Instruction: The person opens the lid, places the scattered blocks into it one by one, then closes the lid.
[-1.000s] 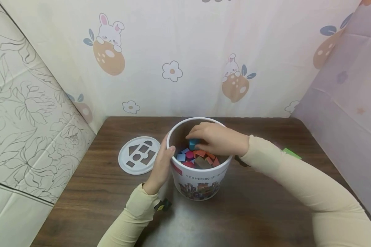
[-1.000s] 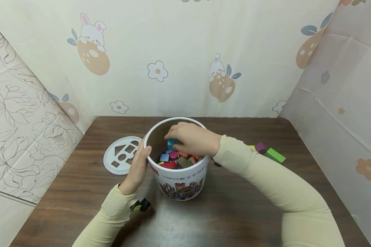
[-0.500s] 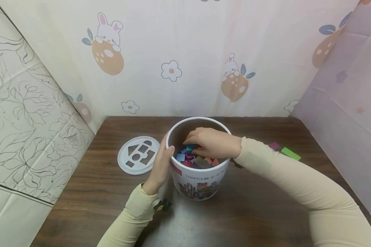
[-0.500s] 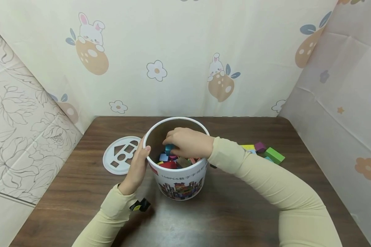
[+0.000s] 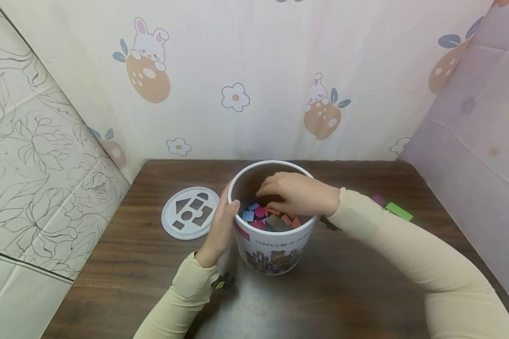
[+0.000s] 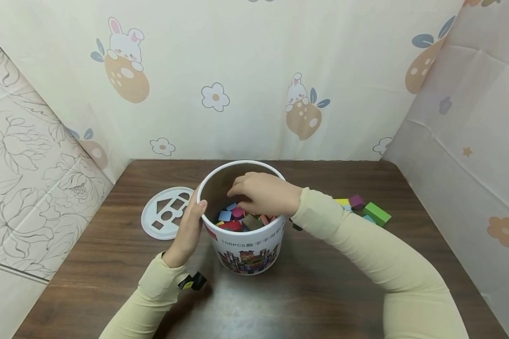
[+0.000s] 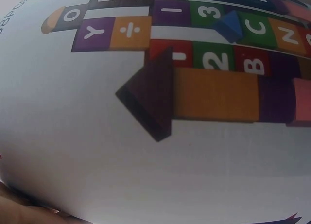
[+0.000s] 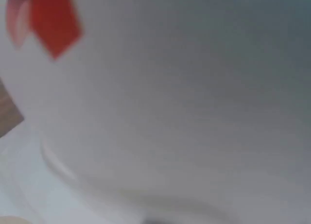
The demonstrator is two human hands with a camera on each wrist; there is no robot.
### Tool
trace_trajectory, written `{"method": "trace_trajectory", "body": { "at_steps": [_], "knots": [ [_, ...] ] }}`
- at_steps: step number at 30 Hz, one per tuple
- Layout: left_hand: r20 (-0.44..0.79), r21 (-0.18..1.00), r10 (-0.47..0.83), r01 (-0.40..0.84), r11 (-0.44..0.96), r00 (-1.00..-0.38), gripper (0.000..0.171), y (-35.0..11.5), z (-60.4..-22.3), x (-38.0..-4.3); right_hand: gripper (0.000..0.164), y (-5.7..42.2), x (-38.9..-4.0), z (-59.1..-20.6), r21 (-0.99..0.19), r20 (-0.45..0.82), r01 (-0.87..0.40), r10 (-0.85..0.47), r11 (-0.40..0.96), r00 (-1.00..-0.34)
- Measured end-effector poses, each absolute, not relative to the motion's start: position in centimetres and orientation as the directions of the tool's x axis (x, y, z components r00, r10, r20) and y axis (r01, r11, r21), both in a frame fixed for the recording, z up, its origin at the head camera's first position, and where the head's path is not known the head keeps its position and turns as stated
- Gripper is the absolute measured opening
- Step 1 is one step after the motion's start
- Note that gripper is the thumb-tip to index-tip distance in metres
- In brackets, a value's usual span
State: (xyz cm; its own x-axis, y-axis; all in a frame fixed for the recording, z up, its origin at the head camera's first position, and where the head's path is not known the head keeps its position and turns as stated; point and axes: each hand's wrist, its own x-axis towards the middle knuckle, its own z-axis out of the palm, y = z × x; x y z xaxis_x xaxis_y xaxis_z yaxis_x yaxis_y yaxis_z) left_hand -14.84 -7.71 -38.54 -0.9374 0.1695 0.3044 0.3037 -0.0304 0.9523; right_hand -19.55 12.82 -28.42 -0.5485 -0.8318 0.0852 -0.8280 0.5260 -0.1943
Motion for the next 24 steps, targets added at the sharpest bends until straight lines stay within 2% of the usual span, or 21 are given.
{"method": "trace_trajectory", "body": {
  "at_steps": [5,11,14,18,24],
  "knots": [
    [0.304,0.952,0.168,0.304,-0.024,-0.938,0.063,-7.7,-38.5,-14.9,0.032,14.4,-19.6,-27.8,-0.235,0.142,-0.796,-0.791,0.557,-0.596],
    [0.325,0.945,0.172,0.325,-0.025,-0.930,0.063,-7.7,-38.5,-14.9,0.033,17.6,-20.0,-27.0,-0.330,0.341,-0.784,-0.708,0.526,-0.619],
    [0.329,0.944,0.171,0.329,-0.030,-0.929,0.063,-7.7,-38.5,-14.8,0.035,19.4,-20.1,-26.8,-0.368,0.400,-0.746,-0.629,0.556,-0.666],
    [0.327,0.945,0.170,0.326,-0.035,-0.930,0.063,-7.6,-38.4,-14.8,0.037,21.7,-20.2,-27.0,-0.424,0.384,-0.640,-0.513,0.640,-0.768],
    [0.329,0.944,0.168,0.326,-0.044,-0.929,0.063,-7.6,-38.3,-14.7,0.037,24.5,-21.1,-29.6,-0.485,0.315,-0.530,-0.427,0.695,-0.848]
  ]
}}
